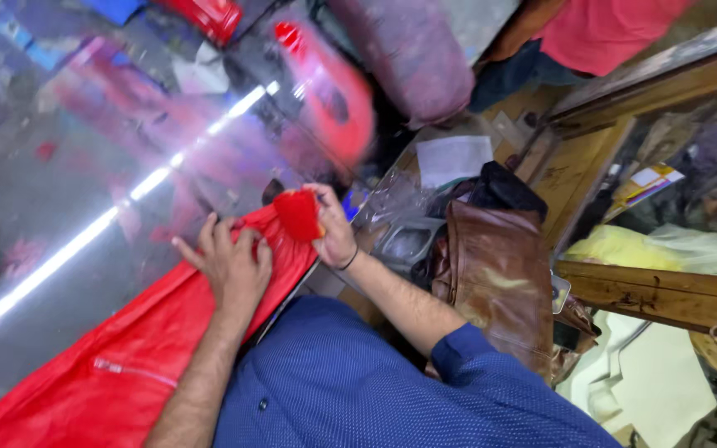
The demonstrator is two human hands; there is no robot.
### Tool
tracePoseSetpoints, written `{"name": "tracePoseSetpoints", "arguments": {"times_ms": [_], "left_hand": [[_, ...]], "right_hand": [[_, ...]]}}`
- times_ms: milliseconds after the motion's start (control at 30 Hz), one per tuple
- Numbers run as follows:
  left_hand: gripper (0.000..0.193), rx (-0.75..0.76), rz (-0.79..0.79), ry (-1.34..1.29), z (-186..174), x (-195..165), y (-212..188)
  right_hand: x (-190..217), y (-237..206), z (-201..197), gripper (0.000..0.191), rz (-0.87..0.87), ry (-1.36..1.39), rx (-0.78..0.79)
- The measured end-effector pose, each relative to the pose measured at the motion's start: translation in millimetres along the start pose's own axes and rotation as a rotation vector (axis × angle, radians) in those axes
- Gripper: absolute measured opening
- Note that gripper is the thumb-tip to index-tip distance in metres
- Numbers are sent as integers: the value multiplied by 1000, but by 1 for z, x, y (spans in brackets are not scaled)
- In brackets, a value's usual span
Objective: The person wipes the surface of a red leather jacket with a sponge, moving along the sleeve and body. The person repositions the jacket to access different areas and continues wiping with the sponge.
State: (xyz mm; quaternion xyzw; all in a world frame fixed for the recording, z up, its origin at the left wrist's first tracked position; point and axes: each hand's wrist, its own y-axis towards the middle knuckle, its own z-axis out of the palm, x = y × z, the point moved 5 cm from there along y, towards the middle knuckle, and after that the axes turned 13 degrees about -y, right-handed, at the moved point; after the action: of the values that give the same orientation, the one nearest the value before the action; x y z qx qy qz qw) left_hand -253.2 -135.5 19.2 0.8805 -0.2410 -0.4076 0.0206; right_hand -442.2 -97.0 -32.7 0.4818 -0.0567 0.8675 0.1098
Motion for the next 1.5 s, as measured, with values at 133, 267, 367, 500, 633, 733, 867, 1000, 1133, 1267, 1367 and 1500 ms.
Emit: {"name": "tracePoseSetpoints", "arguments": {"times_ms": [133,267,367,500,633,733,867,1000,1133,1267,1367,1500], "left_hand": [[19,14,-23,-50,2,6,-4],[18,-21,-19,-73,1,7,-6],[14,-24,-24,-134,-4,6,-8],[10,-51,-13,-227,-29,7,-20],[8,-134,-48,-344,-75,21,-61],[7,-245,-97,-364,-116,38,-117],[11,-352,-310,-365,-156,66,-219],[12,-266,-444,-177,-160,84,-335],[13,-74,-944,-72,-124,101,-440],[35,81,-1326,-80,-97,99,-506],[57,147,-1586,-109,-85,90,-541],[56,-4,-1568,-357,-65,83,-544]], "right_hand": [[-7,-1,-6,51,21,82,0],[-9,0,-11,48,40,108,25],[-6,1,-11,49,42,116,36],[4,3,-4,52,58,127,25],[23,2,9,57,81,169,71],[41,2,11,62,58,139,85],[66,27,-18,48,-86,-99,-60],[80,73,-78,18,-74,-458,-420],[88,116,-103,19,-231,-562,-280],[98,141,-102,31,-445,-926,-197],[98,145,-89,51,-676,-1404,-133],[81,146,-85,65,-690,-1794,-47]]}}
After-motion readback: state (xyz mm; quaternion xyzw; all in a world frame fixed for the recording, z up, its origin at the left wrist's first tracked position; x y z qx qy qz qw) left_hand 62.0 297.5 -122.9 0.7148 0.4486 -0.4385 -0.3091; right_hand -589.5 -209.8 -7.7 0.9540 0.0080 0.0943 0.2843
